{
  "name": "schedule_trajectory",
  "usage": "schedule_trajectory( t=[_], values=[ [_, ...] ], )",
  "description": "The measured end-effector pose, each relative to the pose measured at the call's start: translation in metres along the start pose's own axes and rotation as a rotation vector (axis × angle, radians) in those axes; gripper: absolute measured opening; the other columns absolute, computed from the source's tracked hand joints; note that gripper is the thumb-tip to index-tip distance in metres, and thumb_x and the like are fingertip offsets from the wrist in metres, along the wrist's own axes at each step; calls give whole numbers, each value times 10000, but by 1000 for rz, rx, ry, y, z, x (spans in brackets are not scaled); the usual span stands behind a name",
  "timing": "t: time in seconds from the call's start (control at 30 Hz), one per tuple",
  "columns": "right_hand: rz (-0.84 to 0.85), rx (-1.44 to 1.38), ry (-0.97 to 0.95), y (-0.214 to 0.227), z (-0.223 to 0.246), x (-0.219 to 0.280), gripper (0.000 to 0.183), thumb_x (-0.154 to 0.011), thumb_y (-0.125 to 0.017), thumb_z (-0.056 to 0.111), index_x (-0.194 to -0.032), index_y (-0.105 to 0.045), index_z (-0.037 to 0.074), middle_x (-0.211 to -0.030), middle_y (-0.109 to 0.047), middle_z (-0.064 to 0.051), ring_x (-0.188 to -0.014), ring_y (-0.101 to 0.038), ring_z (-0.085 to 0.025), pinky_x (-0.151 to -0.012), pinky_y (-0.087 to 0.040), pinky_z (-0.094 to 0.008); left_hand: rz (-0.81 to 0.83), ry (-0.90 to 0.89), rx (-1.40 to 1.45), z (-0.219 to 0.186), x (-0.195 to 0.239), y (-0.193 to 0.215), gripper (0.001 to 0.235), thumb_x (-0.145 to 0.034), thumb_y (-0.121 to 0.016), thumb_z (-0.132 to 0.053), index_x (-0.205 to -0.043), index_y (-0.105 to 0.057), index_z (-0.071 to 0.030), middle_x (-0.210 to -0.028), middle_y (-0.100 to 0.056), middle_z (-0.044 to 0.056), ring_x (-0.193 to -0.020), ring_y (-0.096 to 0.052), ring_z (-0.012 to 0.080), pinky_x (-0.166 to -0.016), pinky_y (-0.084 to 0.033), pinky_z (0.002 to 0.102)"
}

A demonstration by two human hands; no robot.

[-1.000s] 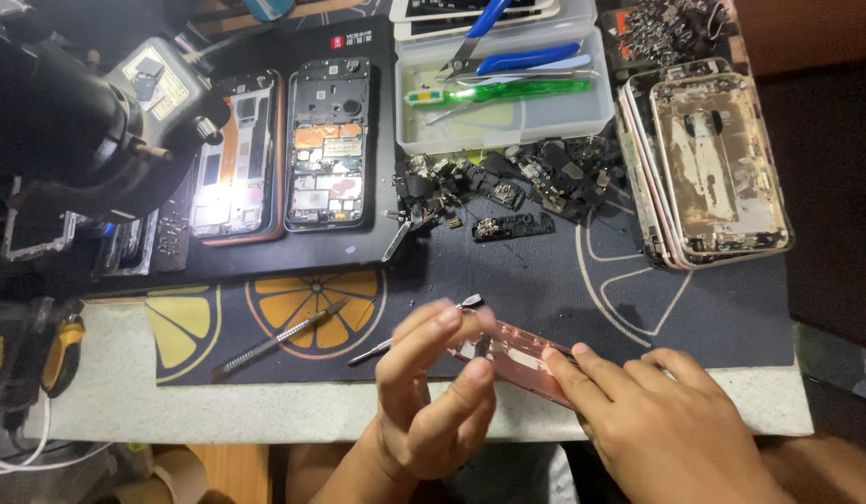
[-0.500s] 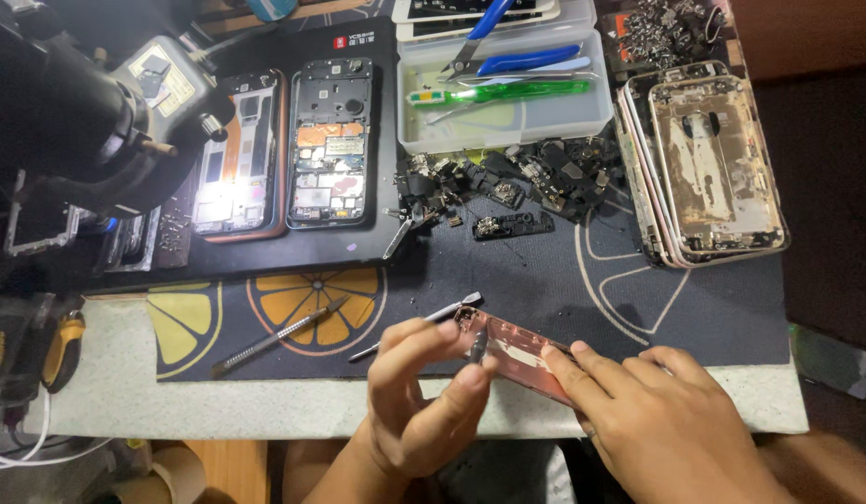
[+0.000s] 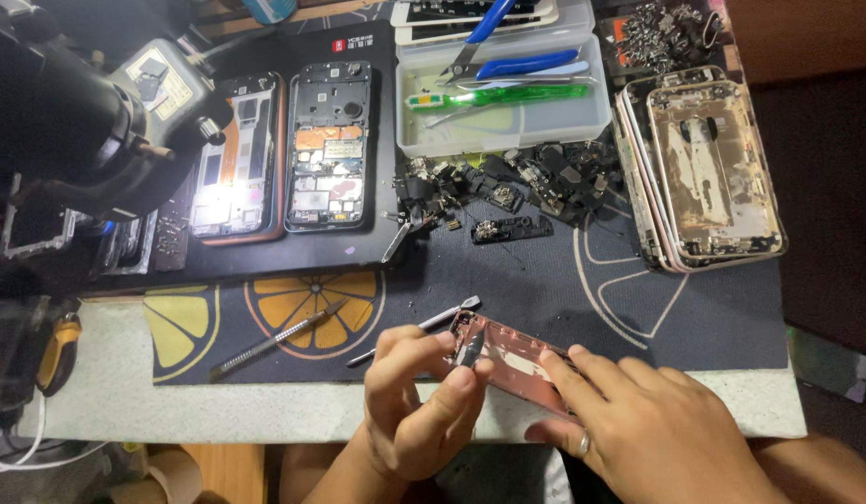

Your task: The person disassembles a pink smartphone using a precision knife, tweezers, and a screwdriver. They remove small internal components and place them on the work mat. The person continues to pry and unscrew parts of the phone's frame.

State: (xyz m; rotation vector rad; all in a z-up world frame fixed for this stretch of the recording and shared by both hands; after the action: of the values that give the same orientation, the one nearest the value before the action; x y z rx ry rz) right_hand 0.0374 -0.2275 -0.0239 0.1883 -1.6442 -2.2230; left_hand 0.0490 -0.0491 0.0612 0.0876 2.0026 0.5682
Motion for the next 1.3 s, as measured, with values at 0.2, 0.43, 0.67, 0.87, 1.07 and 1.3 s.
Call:
schedule_trajectory(
  t=[0.2,0.43,0.67,0.87,1.07,1.3],
  values=[
    [-162,-43,92,26,13,-5,599,-831,-704,554,-1248,-698,123,-1102,-706,-36,-983,-627,-260,-804,-526,-419,44,-6,38,-1,-6,-1,546,-877,-804,75,-1316,-515,-70,-1236,-612,217,-942,-697,268,-882,-555,458],
    [-105,-33,96,22,11,-11,582,-865,-683,576,-1262,-703,151,-1061,-683,-6,-1006,-643,-246,-825,-527,-420,132,-62,53,-4,-16,-4,556,-884,-730,93,-1345,-451,-44,-1184,-648,262,-905,-726,327,-841,-621,476],
    [-16,1,60,11,7,-11,604,-869,-666,602,-1286,-686,166,-1111,-661,-19,-1025,-626,-253,-837,-529,-430,-71,84,73,8,-5,11,605,-914,-759,113,-1372,-416,-82,-1095,-676,178,-852,-728,299,-795,-633,444],
    [-192,48,108,26,21,-10,703,-783,-695,577,-1302,-648,106,-1175,-643,-84,-1046,-606,-275,-843,-521,-423,-150,98,49,9,1,21,633,-906,-743,83,-1377,-364,-107,-1051,-684,210,-856,-732,303,-752,-639,408],
    [-262,53,76,44,29,-22,751,-712,-722,587,-1280,-649,101,-1145,-635,-77,-1009,-601,-279,-838,-495,-422,-292,247,201,22,13,27,547,-981,-676,56,-1398,-361,-106,-1065,-686,283,-919,-756,280,-719,-648,357],
    [-434,-212,146,80,36,-36,343,-798,-765,235,-1116,-713,119,-933,-640,-13,-843,-605,-232,-730,-446,-393,-304,263,306,20,20,24,554,-988,-668,57,-1423,-361,-97,-1052,-694,272,-930,-753,293,-754,-656,358]
  ],
)
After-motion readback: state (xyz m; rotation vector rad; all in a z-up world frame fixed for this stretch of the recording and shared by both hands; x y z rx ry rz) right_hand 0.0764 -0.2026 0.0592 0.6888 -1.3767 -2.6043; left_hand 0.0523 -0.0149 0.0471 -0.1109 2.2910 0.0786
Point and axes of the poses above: each hand's wrist, its own x-axis away from the middle knuckle, its own y-axis out of the back of the hand, z = x × y, the point moved 10 cm from there along -x, towards the middle knuckle
